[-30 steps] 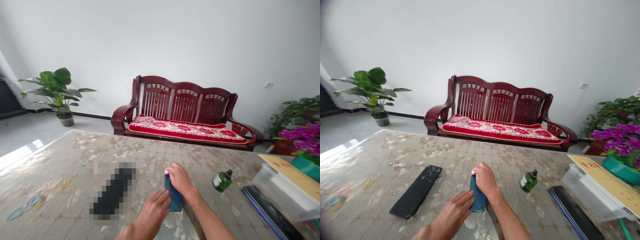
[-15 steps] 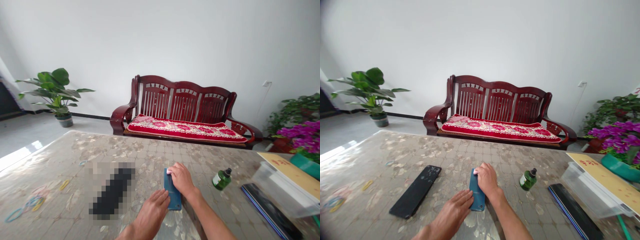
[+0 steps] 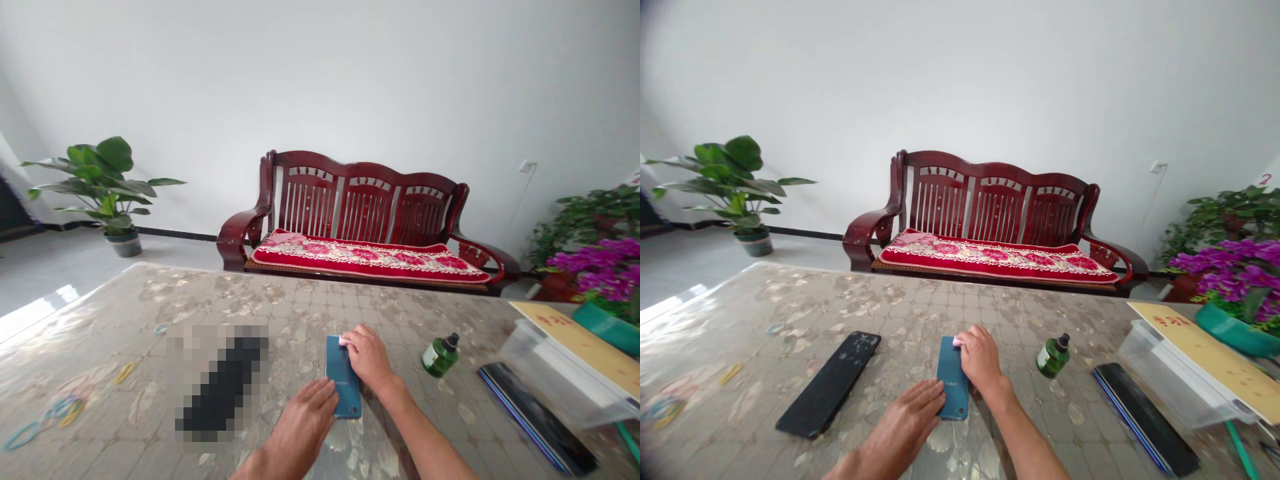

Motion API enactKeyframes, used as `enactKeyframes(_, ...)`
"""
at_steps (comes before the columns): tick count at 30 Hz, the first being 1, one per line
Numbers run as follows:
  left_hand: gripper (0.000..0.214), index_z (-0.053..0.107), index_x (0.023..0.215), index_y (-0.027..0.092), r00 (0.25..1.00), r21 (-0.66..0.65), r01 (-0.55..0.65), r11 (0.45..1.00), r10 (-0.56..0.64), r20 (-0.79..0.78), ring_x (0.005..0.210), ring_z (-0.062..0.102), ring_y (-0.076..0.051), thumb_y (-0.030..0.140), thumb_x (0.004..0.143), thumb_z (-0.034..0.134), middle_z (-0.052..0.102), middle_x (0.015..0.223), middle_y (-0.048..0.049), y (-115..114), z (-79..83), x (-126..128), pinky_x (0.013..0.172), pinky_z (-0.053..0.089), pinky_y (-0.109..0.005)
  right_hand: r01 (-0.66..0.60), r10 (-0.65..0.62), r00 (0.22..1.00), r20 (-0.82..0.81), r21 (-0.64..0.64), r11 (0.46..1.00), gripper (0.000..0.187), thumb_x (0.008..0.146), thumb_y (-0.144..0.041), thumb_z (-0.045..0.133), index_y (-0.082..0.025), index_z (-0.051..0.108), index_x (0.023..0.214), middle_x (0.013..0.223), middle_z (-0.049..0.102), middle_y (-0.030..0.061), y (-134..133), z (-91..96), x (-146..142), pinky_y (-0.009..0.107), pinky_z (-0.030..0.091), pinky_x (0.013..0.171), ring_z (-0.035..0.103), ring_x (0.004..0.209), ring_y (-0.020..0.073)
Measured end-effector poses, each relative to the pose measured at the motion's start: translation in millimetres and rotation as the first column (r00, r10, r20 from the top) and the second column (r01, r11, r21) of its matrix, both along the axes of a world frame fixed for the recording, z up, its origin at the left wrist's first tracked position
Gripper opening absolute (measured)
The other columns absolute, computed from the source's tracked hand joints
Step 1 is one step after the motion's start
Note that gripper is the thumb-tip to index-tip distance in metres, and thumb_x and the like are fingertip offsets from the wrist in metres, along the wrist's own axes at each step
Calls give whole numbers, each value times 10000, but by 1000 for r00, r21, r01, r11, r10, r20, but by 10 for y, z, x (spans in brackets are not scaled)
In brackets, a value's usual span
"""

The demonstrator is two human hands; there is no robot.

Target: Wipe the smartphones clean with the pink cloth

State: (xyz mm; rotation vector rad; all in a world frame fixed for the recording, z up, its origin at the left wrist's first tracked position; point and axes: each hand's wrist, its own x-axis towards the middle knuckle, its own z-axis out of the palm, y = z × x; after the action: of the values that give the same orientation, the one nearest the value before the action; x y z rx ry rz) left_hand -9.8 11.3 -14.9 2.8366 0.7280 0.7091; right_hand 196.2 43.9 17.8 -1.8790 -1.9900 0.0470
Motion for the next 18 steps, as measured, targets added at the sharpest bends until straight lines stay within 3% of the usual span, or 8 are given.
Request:
enactKeyframes(7,243,624,1102,186,1000,-40,7,999,-6,25,1131,656,-236,95,921,489,701,1191,-87,-5,47,15,1027,509,-390,-88,91,993,-72,48,995,302,854,-36,509,-253,717,879,915,658,10,-351,-104,-66,236,406,846,581,938,158)
enactKeyframes(14,248,629,1127,181,1000,-35,-12,999,13,3,1154,644,-260,107,909,537,690,1218,-89,1,22,42,1018,517,-411,0,1,998,-65,13,1000,298,853,-50,498,-241,725,880,925,665,27,-92,-41,-60,246,409,857,589,941,166)
enactKeyframes(18,234,638,1094,170,999,-38,-26,999,26,22,1138,652,-261,93,882,576,702,1185,-93,-6,32,62,1009,522,-410,-67,69,995,-73,27,997,311,802,-25,497,-237,717,861,901,654,22,-274,-50,-61,242,407,836,581,920,163)
